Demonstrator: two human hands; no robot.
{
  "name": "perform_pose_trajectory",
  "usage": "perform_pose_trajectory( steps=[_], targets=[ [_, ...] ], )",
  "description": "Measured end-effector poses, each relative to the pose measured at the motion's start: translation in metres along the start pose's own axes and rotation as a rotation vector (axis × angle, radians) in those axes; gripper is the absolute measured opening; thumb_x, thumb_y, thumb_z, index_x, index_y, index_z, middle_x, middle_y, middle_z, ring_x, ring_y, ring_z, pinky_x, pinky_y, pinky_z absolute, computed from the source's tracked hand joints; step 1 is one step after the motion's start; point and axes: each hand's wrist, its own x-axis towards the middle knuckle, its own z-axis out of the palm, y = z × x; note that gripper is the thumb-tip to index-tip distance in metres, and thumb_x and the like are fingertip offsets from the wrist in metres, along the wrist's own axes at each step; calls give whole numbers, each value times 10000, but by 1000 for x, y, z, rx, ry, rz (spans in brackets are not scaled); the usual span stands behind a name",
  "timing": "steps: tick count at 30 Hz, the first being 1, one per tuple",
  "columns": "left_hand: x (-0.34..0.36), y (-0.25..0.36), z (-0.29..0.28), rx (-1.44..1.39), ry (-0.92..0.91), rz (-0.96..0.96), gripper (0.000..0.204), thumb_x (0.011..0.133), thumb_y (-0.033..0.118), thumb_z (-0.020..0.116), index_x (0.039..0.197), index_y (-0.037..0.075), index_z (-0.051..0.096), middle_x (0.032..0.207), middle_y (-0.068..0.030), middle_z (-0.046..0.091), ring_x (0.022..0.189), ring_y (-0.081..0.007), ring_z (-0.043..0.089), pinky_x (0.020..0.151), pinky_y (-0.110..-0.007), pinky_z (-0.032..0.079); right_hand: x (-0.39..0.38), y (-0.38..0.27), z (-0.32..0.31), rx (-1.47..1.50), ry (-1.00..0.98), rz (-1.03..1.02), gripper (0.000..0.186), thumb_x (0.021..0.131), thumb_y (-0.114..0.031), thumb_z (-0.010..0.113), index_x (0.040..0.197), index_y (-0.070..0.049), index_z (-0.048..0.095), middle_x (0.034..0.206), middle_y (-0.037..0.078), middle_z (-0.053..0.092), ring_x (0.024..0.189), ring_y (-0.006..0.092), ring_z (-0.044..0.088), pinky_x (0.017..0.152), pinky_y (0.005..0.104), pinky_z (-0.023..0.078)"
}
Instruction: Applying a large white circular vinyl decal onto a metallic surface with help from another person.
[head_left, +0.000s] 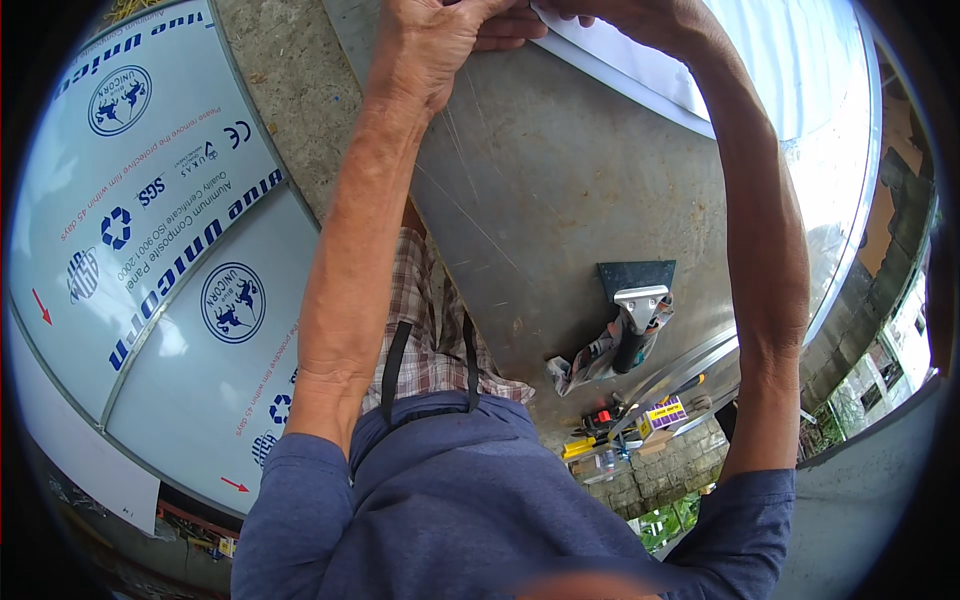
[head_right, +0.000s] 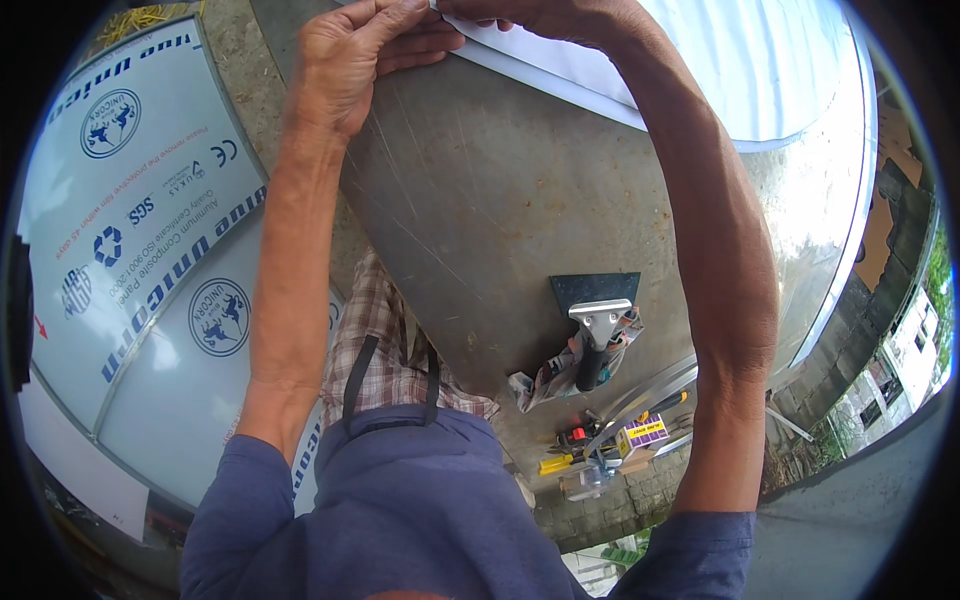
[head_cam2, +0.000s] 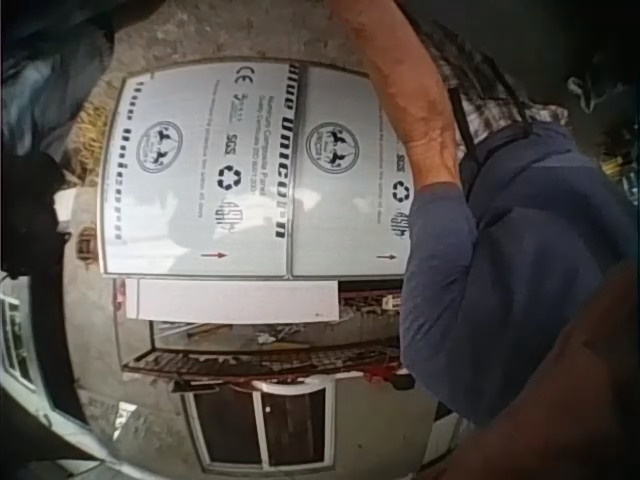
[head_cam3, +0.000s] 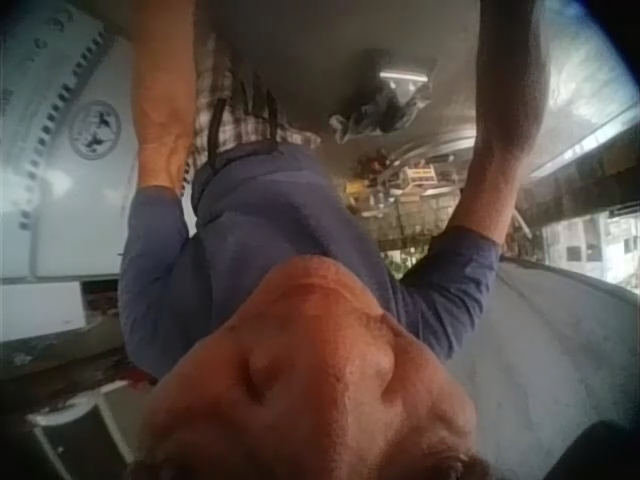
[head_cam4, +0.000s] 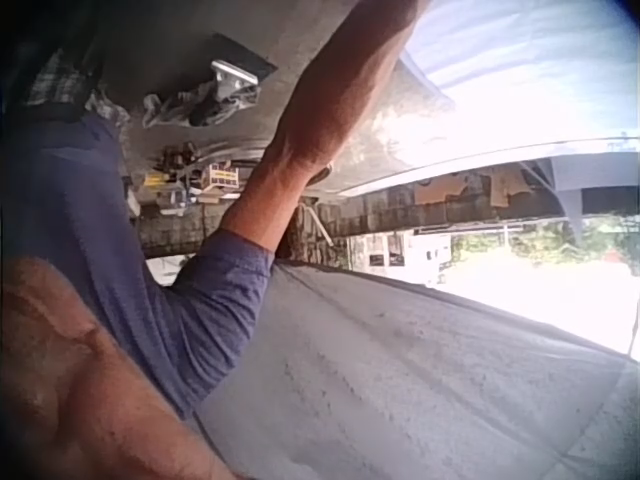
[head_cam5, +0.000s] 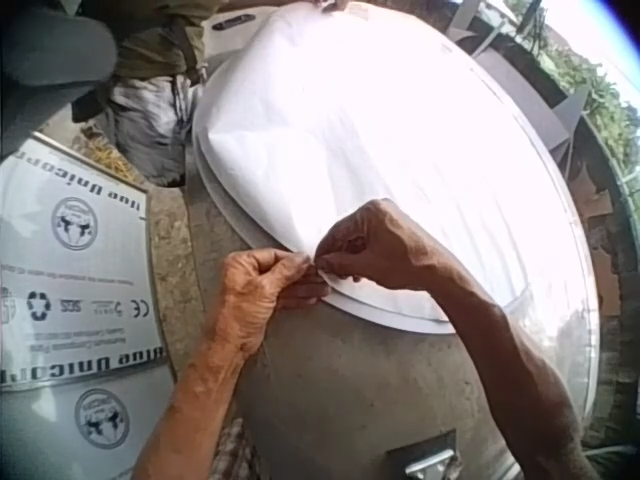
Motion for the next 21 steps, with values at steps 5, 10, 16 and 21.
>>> perform_pose_trajectory(
  steps=[5, 10, 16, 21],
  targets=[
    [1, -2, -5, 22, 9, 10, 236, 958, 163, 637, 897, -57, 699, 814, -159, 733, 734, -216, 738, 655, -305, 612, -1, -7, 1, -15, 14, -12, 140, 838, -98, 679, 917, -9, 752, 714, 39, 706, 621, 90, 635, 561, 261, 519],
    [0, 1, -2, 24, 5, 2, 236, 955, 163, 641, 897, -58, 701, 803, -158, 733, 720, -213, 736, 651, -303, 610, 2, 4, 3, 6, 4, 26, 143, 835, -101, 688, 923, -9, 752, 725, 46, 710, 634, 90, 639, 577, 263, 523],
    [-1, -1, -4, 16, 11, 23, 233, 953, 157, 641, 897, -60, 703, 801, -157, 732, 720, -211, 735, 654, -305, 609, 4, 6, 6, -19, 15, -10, 152, 837, -101, 693, 936, 0, 747, 749, 64, 723, 664, 104, 655, 606, 273, 536],
    [-2, 3, -1, 55, 29, 11, 231, 951, 154, 642, 893, -61, 703, 803, -156, 733, 717, -212, 735, 654, -303, 608, 4, 8, 8, 25, 39, -58, 156, 838, -101, 690, 937, 7, 744, 759, 70, 727, 674, 109, 659, 620, 277, 539]
  ],
)
